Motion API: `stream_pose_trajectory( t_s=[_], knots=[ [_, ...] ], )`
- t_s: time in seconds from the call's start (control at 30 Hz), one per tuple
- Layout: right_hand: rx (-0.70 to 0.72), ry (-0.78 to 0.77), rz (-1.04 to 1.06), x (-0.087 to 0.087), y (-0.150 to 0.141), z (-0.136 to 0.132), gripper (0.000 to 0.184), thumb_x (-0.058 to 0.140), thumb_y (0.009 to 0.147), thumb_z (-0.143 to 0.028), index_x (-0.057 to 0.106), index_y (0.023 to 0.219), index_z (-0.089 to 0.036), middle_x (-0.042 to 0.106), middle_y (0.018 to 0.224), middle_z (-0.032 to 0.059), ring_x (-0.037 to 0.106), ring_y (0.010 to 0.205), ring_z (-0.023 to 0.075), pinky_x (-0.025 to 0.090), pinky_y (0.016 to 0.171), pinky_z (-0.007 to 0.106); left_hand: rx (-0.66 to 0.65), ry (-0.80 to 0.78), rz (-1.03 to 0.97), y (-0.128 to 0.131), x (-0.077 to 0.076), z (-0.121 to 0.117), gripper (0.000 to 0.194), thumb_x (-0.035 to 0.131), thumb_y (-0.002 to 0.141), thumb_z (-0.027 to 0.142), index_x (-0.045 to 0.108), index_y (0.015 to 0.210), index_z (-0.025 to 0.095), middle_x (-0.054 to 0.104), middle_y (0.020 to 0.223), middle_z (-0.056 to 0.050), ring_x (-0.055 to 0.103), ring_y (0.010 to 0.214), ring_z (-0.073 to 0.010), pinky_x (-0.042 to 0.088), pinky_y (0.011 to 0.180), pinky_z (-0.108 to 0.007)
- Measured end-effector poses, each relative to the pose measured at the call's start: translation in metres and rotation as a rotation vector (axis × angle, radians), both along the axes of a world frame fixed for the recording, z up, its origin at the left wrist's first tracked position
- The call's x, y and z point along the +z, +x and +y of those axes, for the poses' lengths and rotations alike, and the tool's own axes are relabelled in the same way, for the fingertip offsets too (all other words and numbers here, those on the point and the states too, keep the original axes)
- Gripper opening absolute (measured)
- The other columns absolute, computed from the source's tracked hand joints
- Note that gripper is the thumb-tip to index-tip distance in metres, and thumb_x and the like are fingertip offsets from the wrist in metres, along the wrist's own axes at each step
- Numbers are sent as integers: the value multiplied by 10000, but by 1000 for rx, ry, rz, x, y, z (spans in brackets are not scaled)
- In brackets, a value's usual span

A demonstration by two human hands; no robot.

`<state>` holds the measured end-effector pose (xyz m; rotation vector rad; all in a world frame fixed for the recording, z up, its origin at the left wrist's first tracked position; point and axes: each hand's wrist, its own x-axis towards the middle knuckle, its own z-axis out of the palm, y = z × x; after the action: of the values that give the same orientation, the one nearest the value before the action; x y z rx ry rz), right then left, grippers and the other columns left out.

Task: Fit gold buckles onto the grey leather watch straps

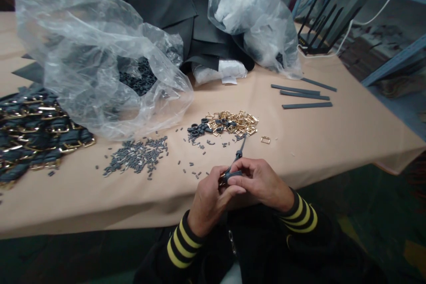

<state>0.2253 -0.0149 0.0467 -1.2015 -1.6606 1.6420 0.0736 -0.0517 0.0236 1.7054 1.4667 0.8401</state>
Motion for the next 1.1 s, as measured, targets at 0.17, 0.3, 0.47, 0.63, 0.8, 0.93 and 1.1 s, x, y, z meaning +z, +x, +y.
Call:
stream_pose_trajectory(
  t_s=[0.17,0.3,0.47,0.63,0.8,0.93,1.1],
  knots=[
    [24,97,60,1,0,1,124,549,799,-212,634,817,-124,632,759,28,573,720,134,436,677,238,67,-12,-80,1,2,-3,237,572,764,346,522,922,177,641,769,-13,595,680,-145,454,621,-239],
    [42,141,17,2,0,-2,202,459,855,-220,636,871,-125,632,784,37,581,602,109,460,590,226,79,-86,-213,1,5,-1,150,507,816,306,540,886,178,621,741,3,572,685,-122,435,633,-220],
    [-106,613,-250,18,15,5,195,505,832,-212,605,988,-153,643,873,61,592,759,153,473,700,275,111,-159,-224,-6,11,4,157,502,815,316,546,798,167,527,616,30,470,568,-98,374,539,-201],
    [230,796,-602,38,41,24,222,553,797,-253,603,976,-131,627,991,122,541,957,240,407,842,380,-2,-203,-164,-16,18,2,177,482,824,330,541,788,167,472,586,41,429,543,-93,344,517,-203],
    [625,356,-600,38,39,25,194,453,857,-243,591,757,-151,609,605,25,534,525,117,374,502,210,-106,-176,-77,-14,16,1,195,451,837,324,539,768,165,537,667,11,485,632,-115,376,584,-224],
    [636,117,-390,33,27,20,216,387,884,-198,549,756,-136,604,583,8,544,490,83,384,500,172,-98,-185,-56,-8,12,0,200,434,841,320,536,772,163,547,663,8,497,623,-118,385,582,-231],
    [627,224,-387,25,22,20,192,398,864,-159,526,723,-138,539,569,-10,464,476,74,333,486,182,-32,-200,-67,-6,10,1,202,449,826,319,529,729,160,522,613,21,483,577,-110,383,552,-223]
  ],
)
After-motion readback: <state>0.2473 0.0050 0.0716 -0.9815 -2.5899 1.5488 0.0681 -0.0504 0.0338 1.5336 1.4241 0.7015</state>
